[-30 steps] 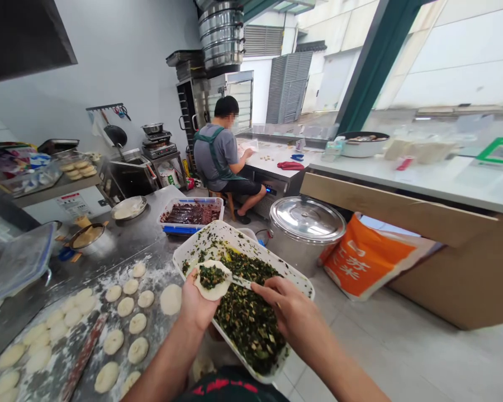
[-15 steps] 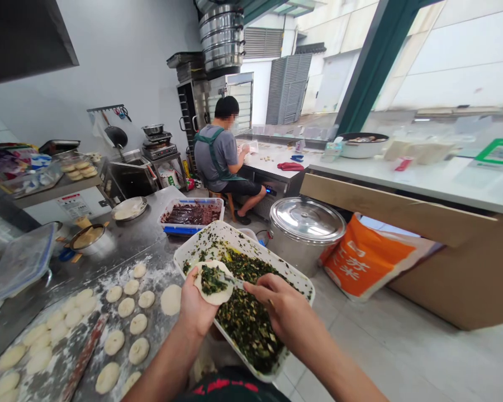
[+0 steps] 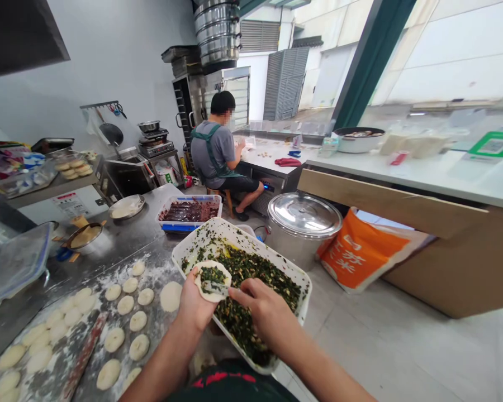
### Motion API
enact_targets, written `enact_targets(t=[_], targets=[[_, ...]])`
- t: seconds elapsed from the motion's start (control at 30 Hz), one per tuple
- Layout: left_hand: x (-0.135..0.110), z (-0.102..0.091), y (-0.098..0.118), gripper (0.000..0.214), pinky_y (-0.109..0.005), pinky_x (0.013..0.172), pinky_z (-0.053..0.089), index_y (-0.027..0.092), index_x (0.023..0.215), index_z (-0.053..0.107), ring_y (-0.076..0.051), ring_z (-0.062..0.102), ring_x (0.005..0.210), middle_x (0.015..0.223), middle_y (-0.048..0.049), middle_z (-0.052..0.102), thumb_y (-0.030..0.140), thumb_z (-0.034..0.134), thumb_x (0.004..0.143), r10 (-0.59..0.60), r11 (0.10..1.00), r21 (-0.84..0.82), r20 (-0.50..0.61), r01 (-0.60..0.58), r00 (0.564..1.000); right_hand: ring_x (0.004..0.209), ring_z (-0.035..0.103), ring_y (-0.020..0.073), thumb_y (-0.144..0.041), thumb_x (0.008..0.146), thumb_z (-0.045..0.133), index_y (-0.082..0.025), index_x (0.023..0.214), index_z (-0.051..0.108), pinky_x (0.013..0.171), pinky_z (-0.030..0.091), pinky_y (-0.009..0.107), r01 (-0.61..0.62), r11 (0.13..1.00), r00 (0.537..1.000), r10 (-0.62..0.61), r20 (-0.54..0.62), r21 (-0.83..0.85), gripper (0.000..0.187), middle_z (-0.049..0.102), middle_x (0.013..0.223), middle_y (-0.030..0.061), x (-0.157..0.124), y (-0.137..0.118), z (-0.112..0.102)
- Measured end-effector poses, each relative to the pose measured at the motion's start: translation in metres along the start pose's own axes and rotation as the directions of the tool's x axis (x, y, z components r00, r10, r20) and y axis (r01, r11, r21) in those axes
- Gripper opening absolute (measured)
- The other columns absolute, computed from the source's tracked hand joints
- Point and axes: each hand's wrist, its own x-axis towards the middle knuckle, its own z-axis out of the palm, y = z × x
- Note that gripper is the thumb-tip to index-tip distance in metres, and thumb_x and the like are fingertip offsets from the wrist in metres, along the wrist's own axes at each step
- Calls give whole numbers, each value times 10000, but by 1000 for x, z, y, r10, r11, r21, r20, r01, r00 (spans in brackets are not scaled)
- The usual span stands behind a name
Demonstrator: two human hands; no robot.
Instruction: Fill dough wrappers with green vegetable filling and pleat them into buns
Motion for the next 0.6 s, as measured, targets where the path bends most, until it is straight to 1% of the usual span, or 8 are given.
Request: enact_targets(t=[0.1,0.17,0.23,0.33,0.4,0.47,0.53,0.6], targets=[[3,-4,9,246,-376,685,461,152,873,600,-198,583,716,778,-63,630,311,461,746,62,998,25,-49,-61,997,790,533,143,-78,778,333,-243,1070,550,688,424,239,-72,997,996,70,54,41,400,558,915,55,1,20,-4],[7,-8,14,241,-374,699,460,173,888,599,-190,583,735,795,-49,629,307,454,750,128,991,39,-101,-125,987,765,554,151,-96,769,350,-225,1012,581,648,423,235,-139,990,985,138,102,3,359,593,880,54,3,34,0],[10,-11,16,237,-364,712,459,182,899,597,-184,583,755,805,-40,628,295,449,754,153,988,43,-131,-148,980,736,571,161,-73,712,384,-235,904,619,611,415,235,-174,981,968,186,168,-81,344,623,816,39,6,40,11],[13,-16,15,246,-359,721,458,170,914,593,-178,584,755,810,-46,627,293,453,753,120,992,51,-139,-114,983,706,580,159,-50,634,417,-247,771,642,592,398,220,-126,987,946,150,287,-100,329,639,731,14,9,35,32],[13,-19,14,253,-370,723,459,172,921,591,-180,585,748,809,-45,628,300,455,750,109,993,57,-134,-102,985,676,578,151,-62,628,422,-238,743,648,576,388,210,-122,992,939,127,321,-36,308,637,695,11,11,30,40],[12,-20,15,253,-384,725,459,177,916,594,-188,588,749,807,-43,630,306,458,747,112,993,58,-127,-105,986,624,564,134,-84,646,416,-224,749,652,551,381,198,-164,983,927,125,354,83,293,626,656,10,11,30,41],[12,-21,17,247,-394,732,458,181,910,598,-195,590,761,810,-44,633,305,466,742,126,991,57,-117,-120,985,547,534,113,-113,669,405,-204,775,650,518,375,188,-244,938,896,121,427,248,282,601,591,-1,10,35,36],[13,-20,20,242,-405,734,457,185,908,601,-201,591,766,810,-44,636,298,471,739,137,990,57,-111,-131,984,503,502,101,-152,700,401,-180,821,642,502,373,186,-315,858,863,81,498,406,271,573,547,-10,7,42,28]])
